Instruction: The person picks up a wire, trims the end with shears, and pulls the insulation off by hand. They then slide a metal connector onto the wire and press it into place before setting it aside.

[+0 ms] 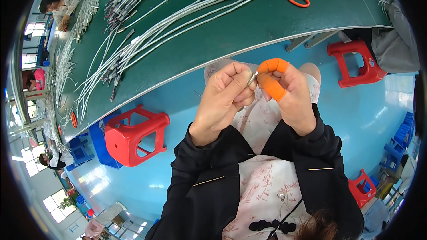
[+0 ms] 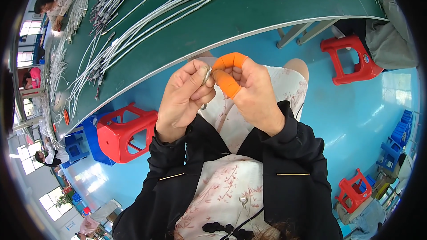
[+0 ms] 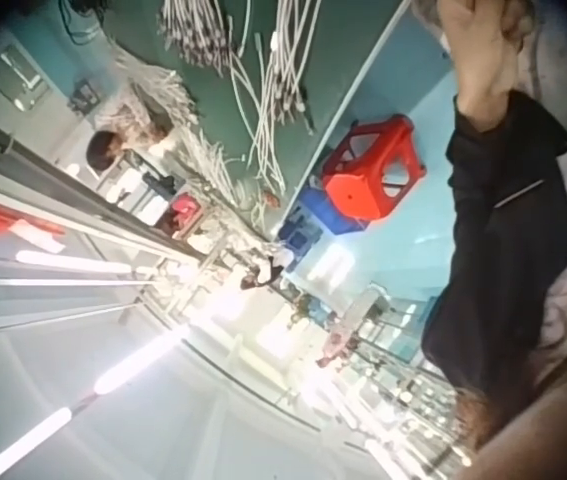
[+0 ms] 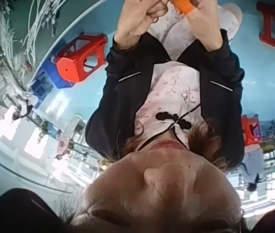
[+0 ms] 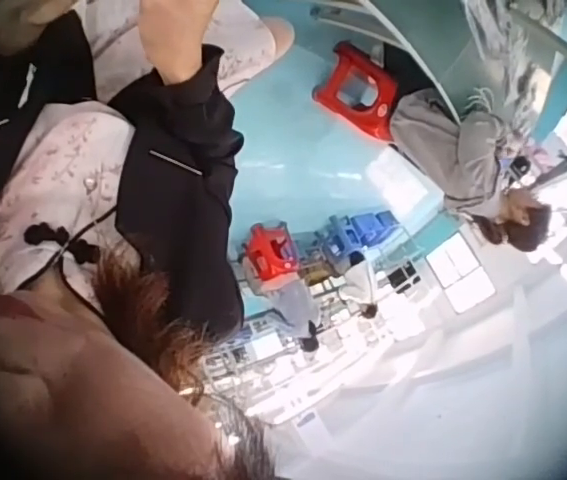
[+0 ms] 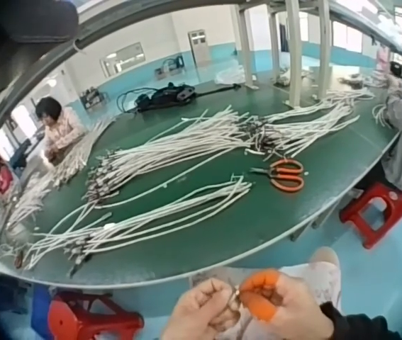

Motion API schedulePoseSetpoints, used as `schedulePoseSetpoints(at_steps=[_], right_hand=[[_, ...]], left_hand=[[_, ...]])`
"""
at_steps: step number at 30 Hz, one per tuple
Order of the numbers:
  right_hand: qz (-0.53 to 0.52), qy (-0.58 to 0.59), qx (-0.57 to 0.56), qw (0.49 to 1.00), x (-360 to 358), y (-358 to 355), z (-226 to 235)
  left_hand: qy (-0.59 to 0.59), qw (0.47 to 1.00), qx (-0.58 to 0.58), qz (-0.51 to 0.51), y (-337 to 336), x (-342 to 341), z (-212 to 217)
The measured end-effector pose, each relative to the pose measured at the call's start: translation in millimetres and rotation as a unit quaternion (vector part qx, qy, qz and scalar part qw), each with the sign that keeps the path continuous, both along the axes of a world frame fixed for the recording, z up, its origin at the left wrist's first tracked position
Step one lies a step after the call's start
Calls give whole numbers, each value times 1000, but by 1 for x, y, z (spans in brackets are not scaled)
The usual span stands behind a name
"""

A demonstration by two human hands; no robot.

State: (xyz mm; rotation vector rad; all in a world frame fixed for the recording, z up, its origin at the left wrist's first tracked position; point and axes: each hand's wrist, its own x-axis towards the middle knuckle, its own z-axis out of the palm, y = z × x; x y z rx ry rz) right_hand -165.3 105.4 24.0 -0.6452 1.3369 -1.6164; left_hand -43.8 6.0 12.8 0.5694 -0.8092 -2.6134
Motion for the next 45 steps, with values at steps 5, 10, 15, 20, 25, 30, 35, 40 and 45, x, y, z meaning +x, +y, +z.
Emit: schedulePoseSetpoints(at_steps=[5, 10, 15, 20, 25, 30, 35, 40, 45], right_hand=[[-7, -18, 10, 1000, -1, 3, 2], [-10, -18, 12, 1000, -2, 5, 3], [-27, -2, 0, 1000, -2, 8, 3], [-25, -4, 5, 1000, -2, 10, 5], [-40, 85, -6, 996, 5, 11, 6], [-49, 118, -9, 992, 7, 12, 6], [-56, 149, -22, 987, 4, 13, -1], [-34, 216, -56, 974, 4, 13, -4], [-29, 261, -60, 963, 5, 10, -4]], left_hand=[[-88, 964, -227, 110, 15, -6, 0], [-144, 768, -581, 227, 23, -9, -5], [-113, 652, -697, 276, 23, -13, -11], [-101, 572, -753, 308, 24, -16, -16], [-116, 540, -776, 304, 25, -16, -16], [-116, 574, -750, 309, 26, -16, -14], [-145, 668, -678, 270, 27, -11, -9], [-188, 777, -565, 206, 29, -6, -3], [-163, 873, -424, 177, 28, -7, 4]])
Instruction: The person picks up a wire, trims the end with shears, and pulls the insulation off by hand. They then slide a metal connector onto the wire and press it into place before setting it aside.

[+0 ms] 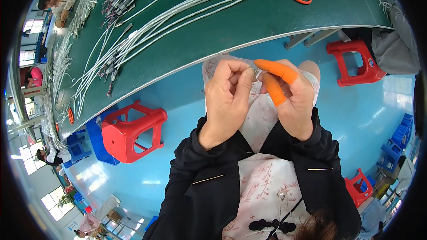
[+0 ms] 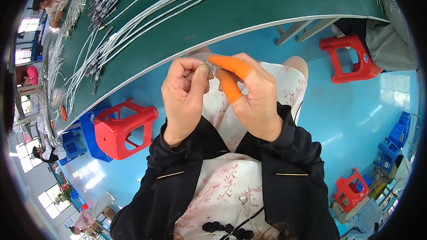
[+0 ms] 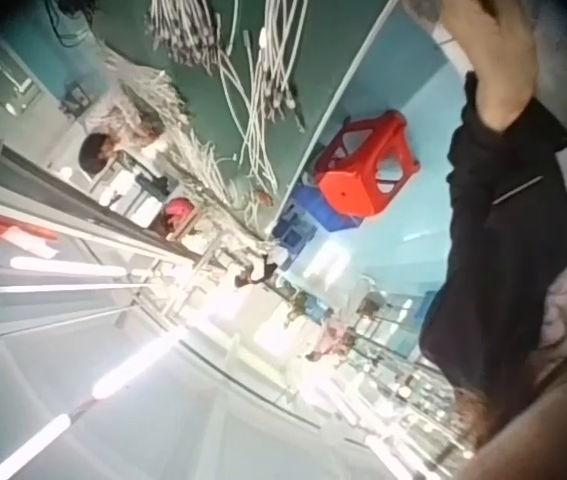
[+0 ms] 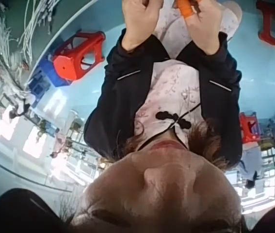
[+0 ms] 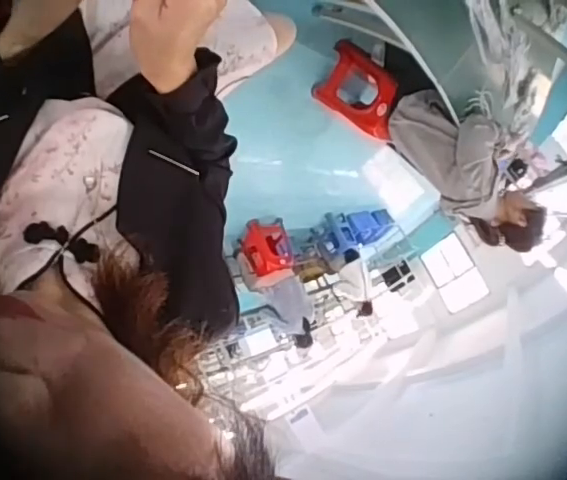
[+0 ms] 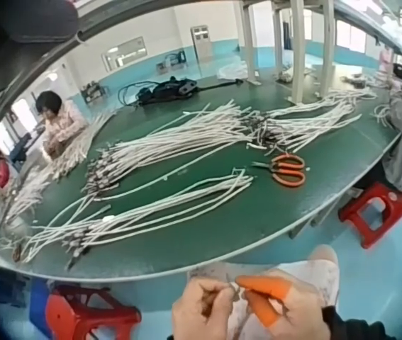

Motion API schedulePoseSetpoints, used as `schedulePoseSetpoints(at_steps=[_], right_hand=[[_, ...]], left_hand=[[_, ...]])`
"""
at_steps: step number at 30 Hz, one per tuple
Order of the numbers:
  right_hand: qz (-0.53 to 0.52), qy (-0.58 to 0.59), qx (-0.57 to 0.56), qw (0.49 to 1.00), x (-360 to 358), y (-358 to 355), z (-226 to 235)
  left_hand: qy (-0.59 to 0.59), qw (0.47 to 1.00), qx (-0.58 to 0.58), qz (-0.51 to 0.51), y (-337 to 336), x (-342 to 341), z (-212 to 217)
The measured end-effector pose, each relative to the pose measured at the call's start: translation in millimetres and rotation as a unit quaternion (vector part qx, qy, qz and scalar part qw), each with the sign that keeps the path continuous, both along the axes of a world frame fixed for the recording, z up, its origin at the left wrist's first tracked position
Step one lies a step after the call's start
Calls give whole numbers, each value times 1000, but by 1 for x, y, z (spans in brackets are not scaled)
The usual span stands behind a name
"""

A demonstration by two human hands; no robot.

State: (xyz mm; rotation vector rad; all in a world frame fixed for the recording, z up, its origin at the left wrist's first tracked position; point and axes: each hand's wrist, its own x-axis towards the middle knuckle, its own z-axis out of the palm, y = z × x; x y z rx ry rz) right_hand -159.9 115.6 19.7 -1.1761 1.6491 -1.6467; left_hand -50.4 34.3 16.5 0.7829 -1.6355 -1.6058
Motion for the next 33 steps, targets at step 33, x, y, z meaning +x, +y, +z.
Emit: schedulePoseSetpoints(at_steps=[33], right_hand=[[15, -61, -19, 998, -13, 4, 9]], left_hand=[[174, 832, 460, -256, -26, 11, -10]])
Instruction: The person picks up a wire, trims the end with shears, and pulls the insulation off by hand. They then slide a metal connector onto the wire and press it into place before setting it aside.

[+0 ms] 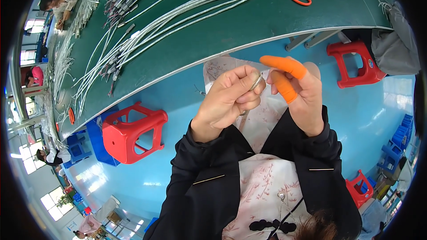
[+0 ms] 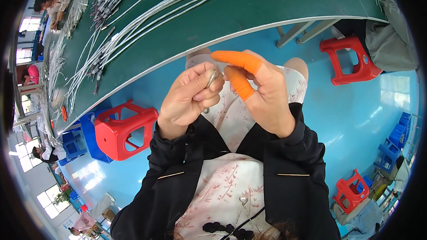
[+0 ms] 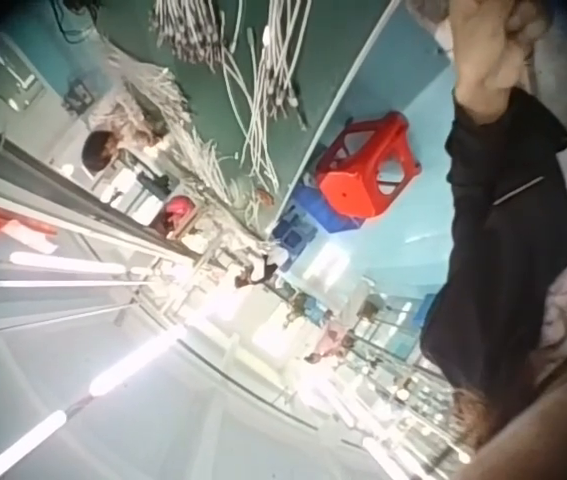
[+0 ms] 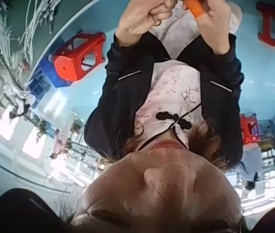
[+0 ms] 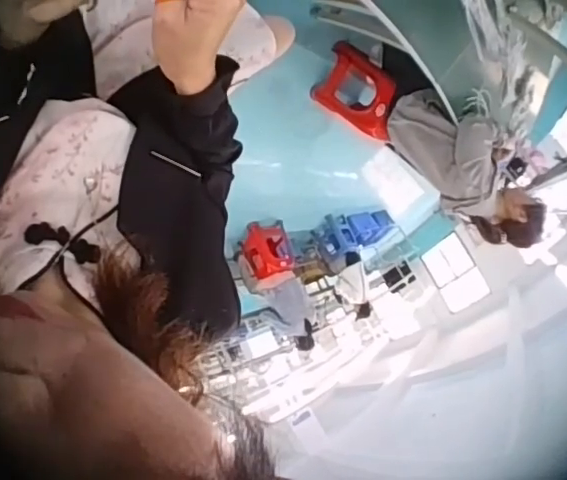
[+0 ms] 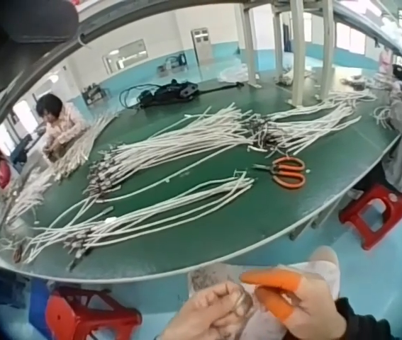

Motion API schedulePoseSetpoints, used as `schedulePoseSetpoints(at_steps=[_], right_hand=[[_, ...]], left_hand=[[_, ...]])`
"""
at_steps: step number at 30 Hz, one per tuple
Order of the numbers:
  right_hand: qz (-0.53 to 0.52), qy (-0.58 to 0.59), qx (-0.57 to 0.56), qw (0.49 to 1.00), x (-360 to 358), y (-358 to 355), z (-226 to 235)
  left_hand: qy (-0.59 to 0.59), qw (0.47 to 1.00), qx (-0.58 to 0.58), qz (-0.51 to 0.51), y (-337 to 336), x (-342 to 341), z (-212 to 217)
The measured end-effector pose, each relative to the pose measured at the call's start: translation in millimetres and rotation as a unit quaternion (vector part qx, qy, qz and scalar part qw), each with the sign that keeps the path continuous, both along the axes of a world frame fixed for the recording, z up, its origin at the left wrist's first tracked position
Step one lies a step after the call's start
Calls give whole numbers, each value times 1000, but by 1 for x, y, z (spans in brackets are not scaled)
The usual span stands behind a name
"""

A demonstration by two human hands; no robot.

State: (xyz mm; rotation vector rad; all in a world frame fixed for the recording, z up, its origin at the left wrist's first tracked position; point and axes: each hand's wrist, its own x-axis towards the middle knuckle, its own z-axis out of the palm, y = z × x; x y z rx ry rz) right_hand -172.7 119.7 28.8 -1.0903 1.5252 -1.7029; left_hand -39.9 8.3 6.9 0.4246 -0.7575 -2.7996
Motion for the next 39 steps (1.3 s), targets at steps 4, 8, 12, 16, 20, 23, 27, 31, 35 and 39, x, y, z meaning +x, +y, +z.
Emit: schedulePoseSetpoints(at_steps=[4, 8, 12, 16, 20, 23, 27, 31, 35, 39], right_hand=[[45, 20, 5, 999, -7, -3, -3], [69, 49, -8, 996, -12, -6, -1], [76, 60, 17, 995, -14, -7, 3], [53, 104, 40, 992, -16, -5, -1], [0, 30, 85, 996, -14, -3, -2], [-5, 7, 99, 995, -14, -4, -1], [19, 42, 69, 997, -19, -5, 4], [26, 88, 51, 995, -20, -2, 1], [-1, 78, 11, 997, -12, -1, -4], [-13, 79, 7, 997, -7, 0, 0]], left_hand=[[12, 996, 74, -50, -4, -1, -3], [15, 992, 105, -68, -6, -1, -3], [22, 990, 118, -75, -6, -1, -9], [-12, 998, 48, -29, 0, -7, 1], [-130, 958, -237, 93, 20, -9, 7], [-175, 831, -507, 147, 26, -8, 3], [-185, 863, -435, 179, 26, -9, 11], [-138, 940, -288, 122, 18, -3, 12], [-146, 923, -324, 151, 22, -4, 12], [-148, 917, -338, 154, 25, -5, 14]])
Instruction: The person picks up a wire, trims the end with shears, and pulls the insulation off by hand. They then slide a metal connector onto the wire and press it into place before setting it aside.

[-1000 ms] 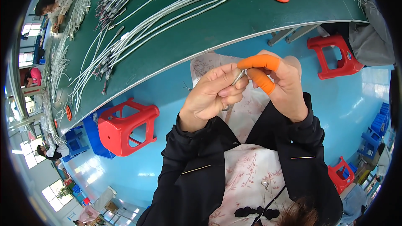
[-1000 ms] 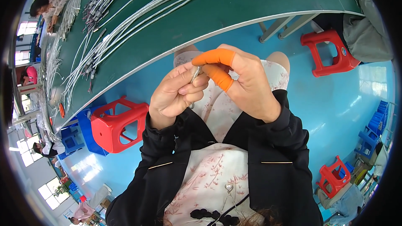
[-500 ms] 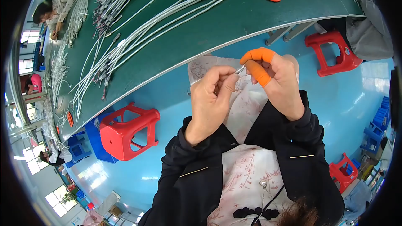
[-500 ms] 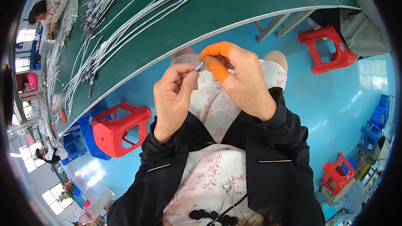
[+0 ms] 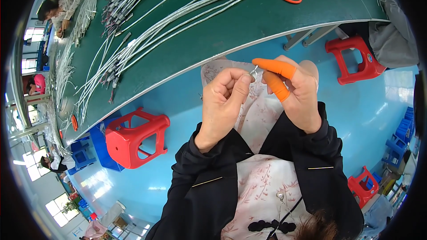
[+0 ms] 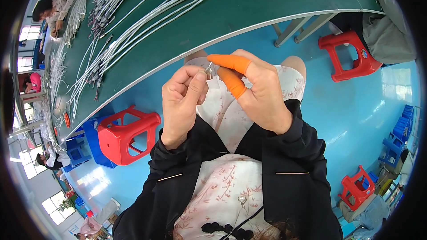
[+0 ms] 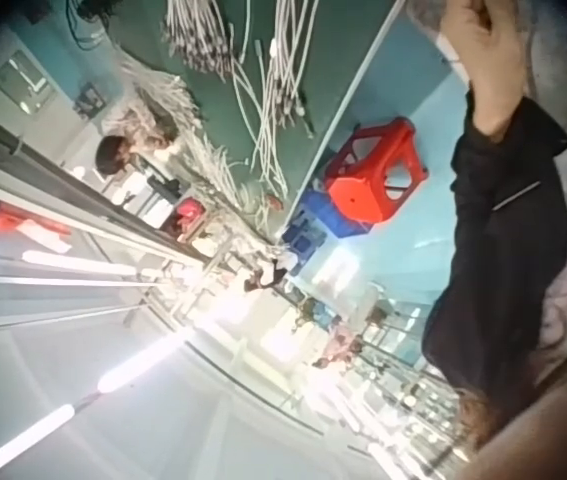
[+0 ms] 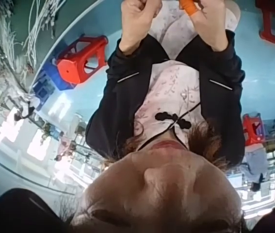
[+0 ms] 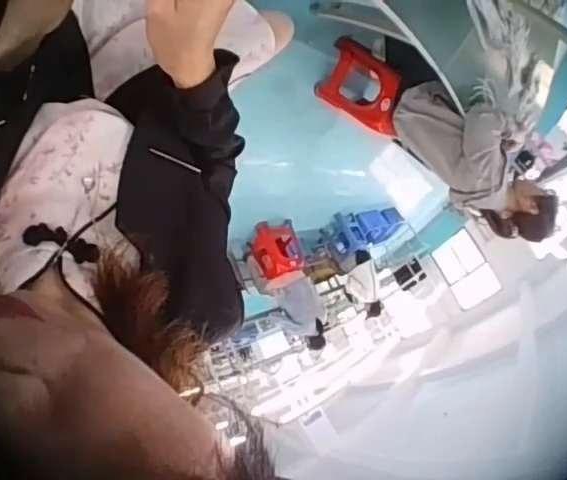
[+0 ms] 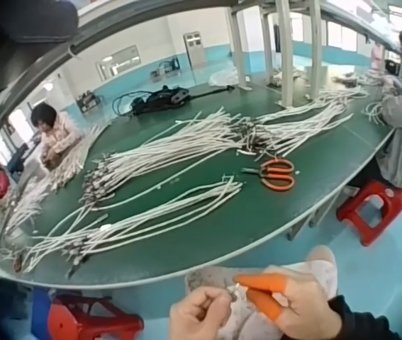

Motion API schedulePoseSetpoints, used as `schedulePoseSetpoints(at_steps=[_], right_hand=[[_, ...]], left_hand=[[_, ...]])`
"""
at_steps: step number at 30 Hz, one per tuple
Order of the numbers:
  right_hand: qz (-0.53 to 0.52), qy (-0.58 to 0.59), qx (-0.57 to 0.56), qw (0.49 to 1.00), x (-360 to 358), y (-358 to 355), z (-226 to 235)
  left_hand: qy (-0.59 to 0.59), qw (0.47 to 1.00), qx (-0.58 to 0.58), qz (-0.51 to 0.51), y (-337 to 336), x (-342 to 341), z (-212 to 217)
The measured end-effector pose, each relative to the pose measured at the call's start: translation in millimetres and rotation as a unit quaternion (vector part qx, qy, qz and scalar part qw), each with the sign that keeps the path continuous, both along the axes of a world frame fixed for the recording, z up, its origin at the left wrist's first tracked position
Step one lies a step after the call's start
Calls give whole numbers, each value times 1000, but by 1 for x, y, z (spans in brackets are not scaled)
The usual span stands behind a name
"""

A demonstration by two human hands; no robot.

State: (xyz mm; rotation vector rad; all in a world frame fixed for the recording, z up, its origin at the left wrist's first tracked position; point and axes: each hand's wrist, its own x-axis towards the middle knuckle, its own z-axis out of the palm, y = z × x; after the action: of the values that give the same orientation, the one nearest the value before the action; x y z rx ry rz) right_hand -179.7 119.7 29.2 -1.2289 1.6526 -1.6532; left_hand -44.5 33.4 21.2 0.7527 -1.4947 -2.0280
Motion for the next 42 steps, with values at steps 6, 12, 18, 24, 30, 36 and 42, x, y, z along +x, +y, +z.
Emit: schedulePoseSetpoints(at_steps=[6, 12, 18, 24, 30, 36, 42], right_hand=[[23, 66, 3, 998, 0, 3, 1], [-19, 175, 4, 984, 5, 6, -6], [7, 40, 6, 999, 8, 7, -10], [23, 46, -2, 999, 9, 9, -9], [28, 36, 12, 999, 9, 10, -7], [41, -24, 36, 998, 6, 9, -4], [21, -24, 37, 999, 2, 4, 4]], left_hand=[[-18, 999, -33, 14, 2, 0, 0], [-19, 999, -31, 39, 3, -1, 1], [-3, 999, -51, 17, 5, -4, 3], [-5, 999, -24, -29, 0, 2, 0], [21, 997, 63, -25, -1, -1, -2], [43, 991, 121, -42, -5, 0, 0], [35, 994, 99, -20, -7, -2, -1]])
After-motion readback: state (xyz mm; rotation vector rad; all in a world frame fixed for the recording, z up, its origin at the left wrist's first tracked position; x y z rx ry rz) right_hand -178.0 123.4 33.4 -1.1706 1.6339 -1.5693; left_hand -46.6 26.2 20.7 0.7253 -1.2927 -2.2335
